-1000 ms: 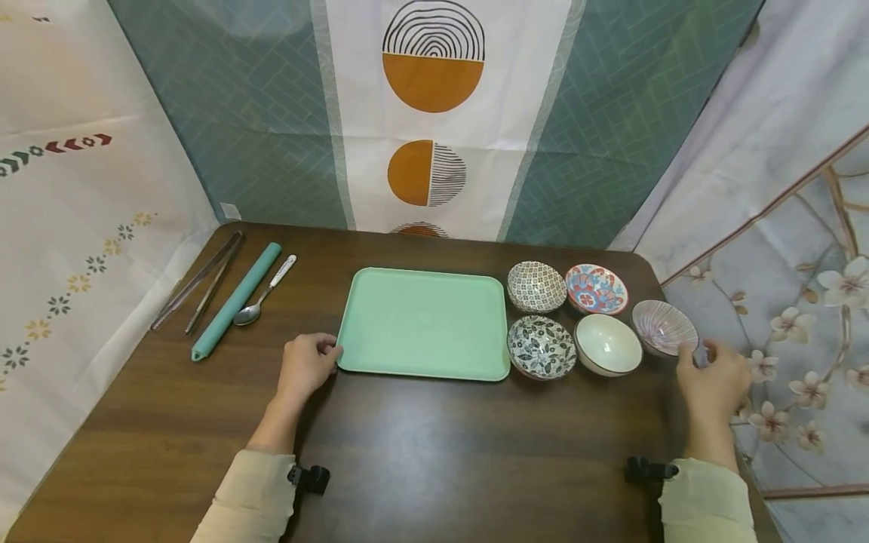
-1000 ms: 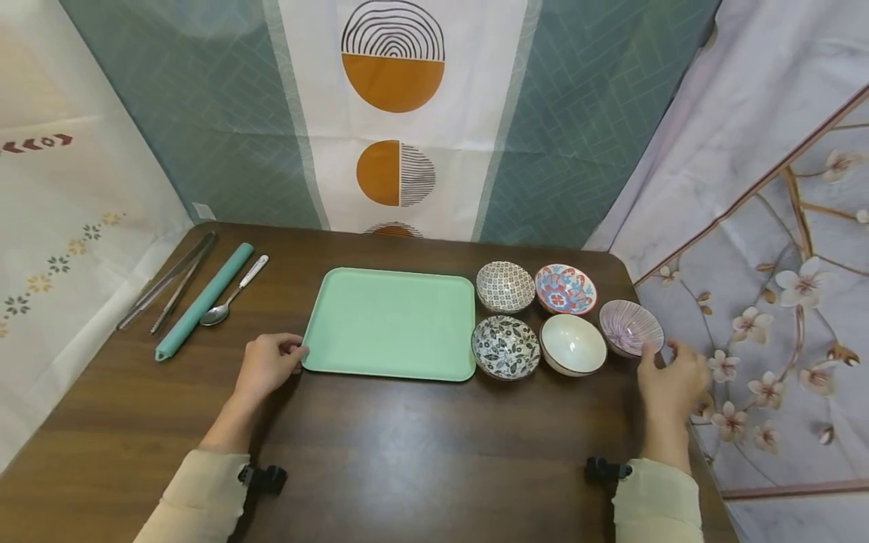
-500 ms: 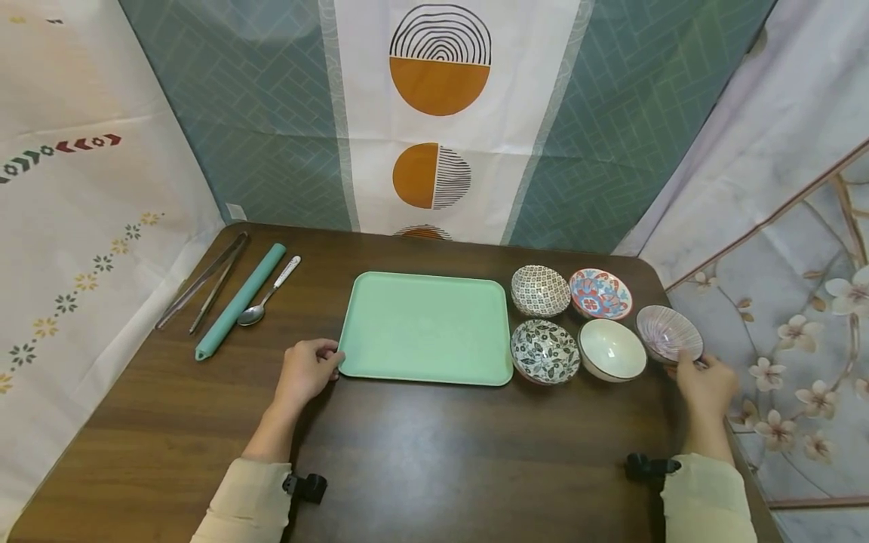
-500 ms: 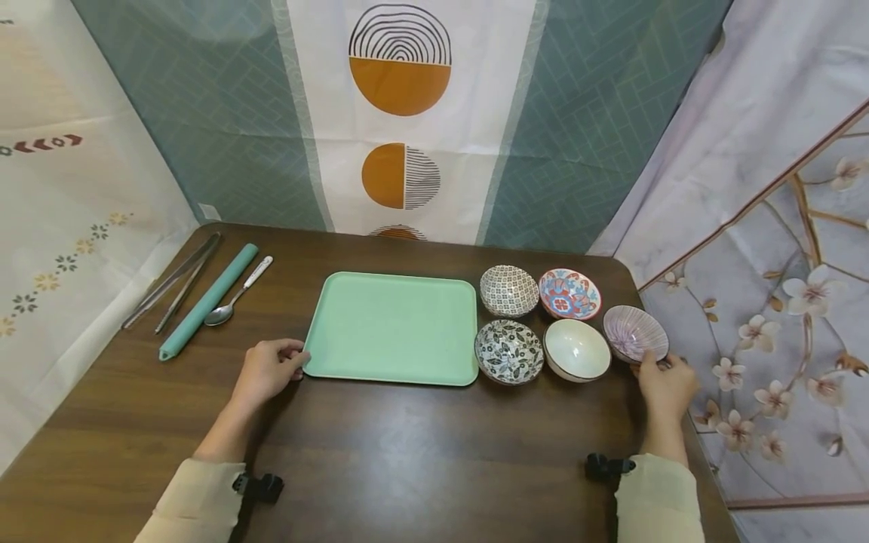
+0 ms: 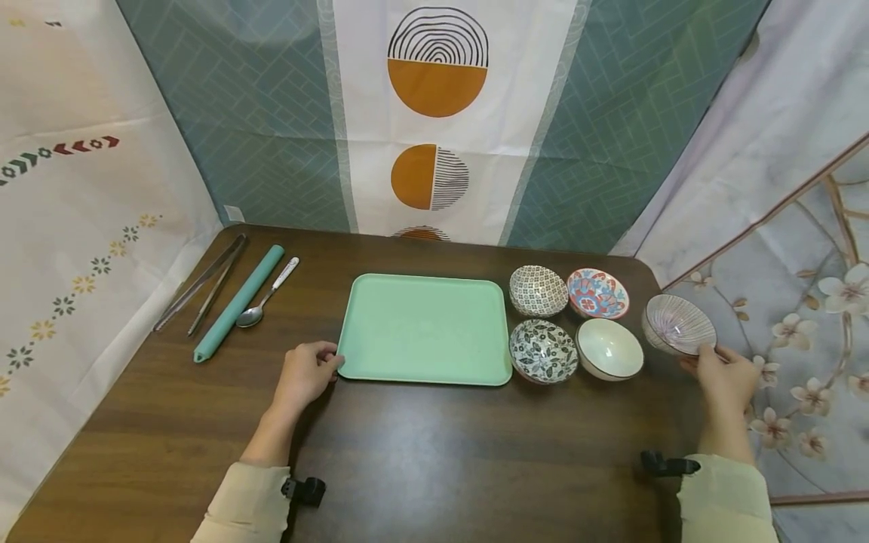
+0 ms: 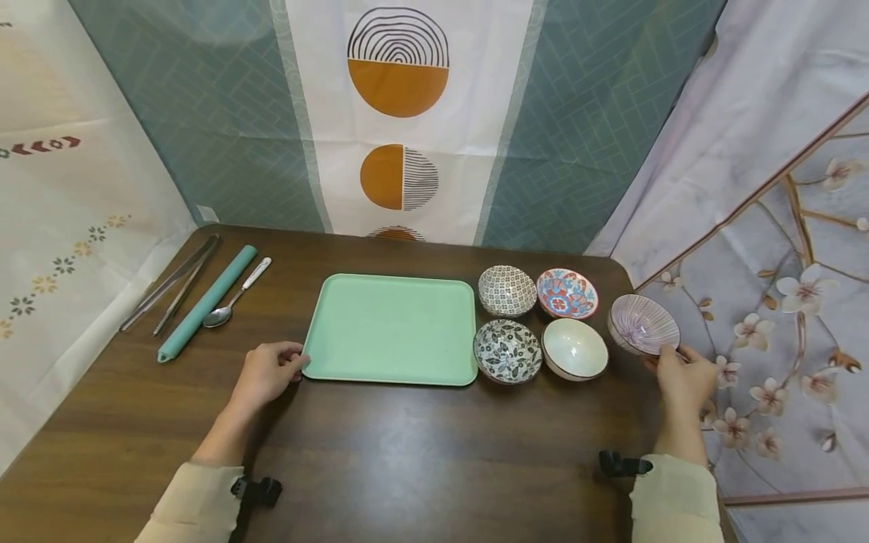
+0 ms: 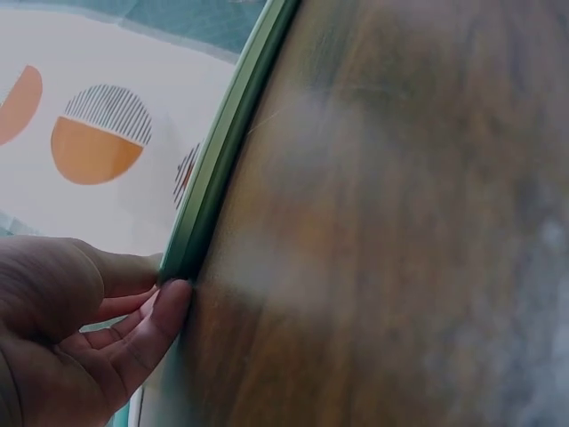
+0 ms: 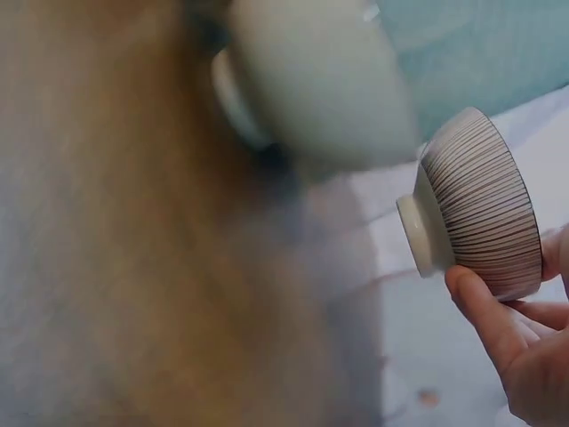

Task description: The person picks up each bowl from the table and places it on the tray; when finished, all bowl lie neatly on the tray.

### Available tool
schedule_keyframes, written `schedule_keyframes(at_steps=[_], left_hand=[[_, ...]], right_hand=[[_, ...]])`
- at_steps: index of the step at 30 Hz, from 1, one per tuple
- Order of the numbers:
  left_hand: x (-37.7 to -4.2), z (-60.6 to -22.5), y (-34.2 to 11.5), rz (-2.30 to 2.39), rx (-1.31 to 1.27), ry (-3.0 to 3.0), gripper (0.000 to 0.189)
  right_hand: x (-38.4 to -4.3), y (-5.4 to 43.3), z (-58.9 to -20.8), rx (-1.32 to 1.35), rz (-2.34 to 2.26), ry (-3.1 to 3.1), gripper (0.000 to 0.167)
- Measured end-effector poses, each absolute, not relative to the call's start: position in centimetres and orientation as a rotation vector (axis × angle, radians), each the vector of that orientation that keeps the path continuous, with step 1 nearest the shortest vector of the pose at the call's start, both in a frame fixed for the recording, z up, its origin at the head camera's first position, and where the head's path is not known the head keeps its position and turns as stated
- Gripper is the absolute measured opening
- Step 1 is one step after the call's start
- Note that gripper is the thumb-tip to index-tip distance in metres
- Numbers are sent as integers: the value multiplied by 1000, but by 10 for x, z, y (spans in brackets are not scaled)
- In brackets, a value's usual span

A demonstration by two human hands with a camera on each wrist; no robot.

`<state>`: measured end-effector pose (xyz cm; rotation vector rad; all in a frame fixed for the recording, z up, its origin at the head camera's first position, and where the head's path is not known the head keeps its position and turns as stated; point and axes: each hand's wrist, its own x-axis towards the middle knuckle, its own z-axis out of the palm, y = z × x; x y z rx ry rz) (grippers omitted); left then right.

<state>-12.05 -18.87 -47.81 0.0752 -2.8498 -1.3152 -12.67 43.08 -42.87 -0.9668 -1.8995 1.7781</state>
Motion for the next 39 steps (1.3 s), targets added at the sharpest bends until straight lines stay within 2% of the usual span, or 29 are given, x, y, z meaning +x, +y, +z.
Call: schedule_keyframes(at_steps=[6, 14, 26, 39], left_hand=[[-120, -479, -190, -1228, 21, -2869, 24], [-121, -481, -189, -1233, 13, -2851, 28], [-121, -483, -186, -1282, 55, -2781, 31], [-122, -486, -186, -1309, 110, -2772, 31]], right_hand=[[-134, 408, -394, -895, 1902, -1905, 55], [-154, 348, -372, -580, 1941, -2011, 52], [-184, 252, -389, -305, 1868, -2296, 42], [-214, 166, -425, -259, 1883, -2483, 36]])
